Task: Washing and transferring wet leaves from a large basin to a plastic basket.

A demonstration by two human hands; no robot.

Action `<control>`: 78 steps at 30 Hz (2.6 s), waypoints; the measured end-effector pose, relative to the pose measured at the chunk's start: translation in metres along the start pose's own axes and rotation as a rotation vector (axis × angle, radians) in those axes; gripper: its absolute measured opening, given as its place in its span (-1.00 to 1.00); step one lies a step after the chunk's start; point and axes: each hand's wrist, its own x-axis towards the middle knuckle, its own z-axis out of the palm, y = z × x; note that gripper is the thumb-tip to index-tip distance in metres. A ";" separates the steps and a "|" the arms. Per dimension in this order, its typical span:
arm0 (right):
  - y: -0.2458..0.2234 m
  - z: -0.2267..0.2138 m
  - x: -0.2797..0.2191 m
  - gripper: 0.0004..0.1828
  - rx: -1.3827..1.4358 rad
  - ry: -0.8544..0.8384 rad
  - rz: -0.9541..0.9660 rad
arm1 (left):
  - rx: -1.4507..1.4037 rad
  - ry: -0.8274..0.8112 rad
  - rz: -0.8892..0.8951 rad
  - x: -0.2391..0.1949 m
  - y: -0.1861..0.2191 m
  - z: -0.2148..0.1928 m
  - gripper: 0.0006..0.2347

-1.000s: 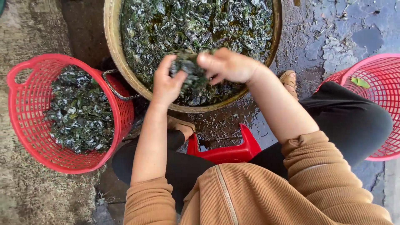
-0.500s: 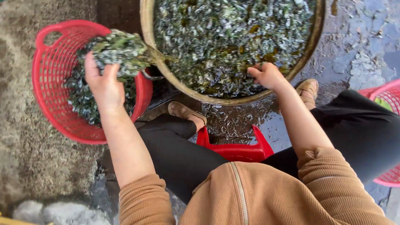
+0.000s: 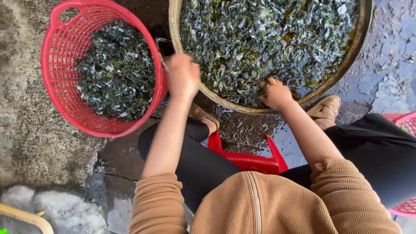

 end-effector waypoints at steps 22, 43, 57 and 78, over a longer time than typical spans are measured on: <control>-0.013 -0.028 0.022 -0.41 0.235 -0.357 0.314 | -0.086 -1.258 -0.209 -0.066 0.084 0.168 -0.65; -0.015 -0.082 0.003 -0.07 1.022 -0.282 0.652 | -0.633 -1.097 -0.599 -0.051 0.129 0.084 -0.19; 0.011 -0.046 0.017 -0.39 0.020 -0.312 0.306 | 0.408 -1.089 -0.051 -0.068 0.123 0.122 -0.36; 0.039 -0.103 -0.014 -0.67 0.517 -0.207 0.413 | -0.324 -1.187 -0.321 -0.072 -0.003 0.201 -0.64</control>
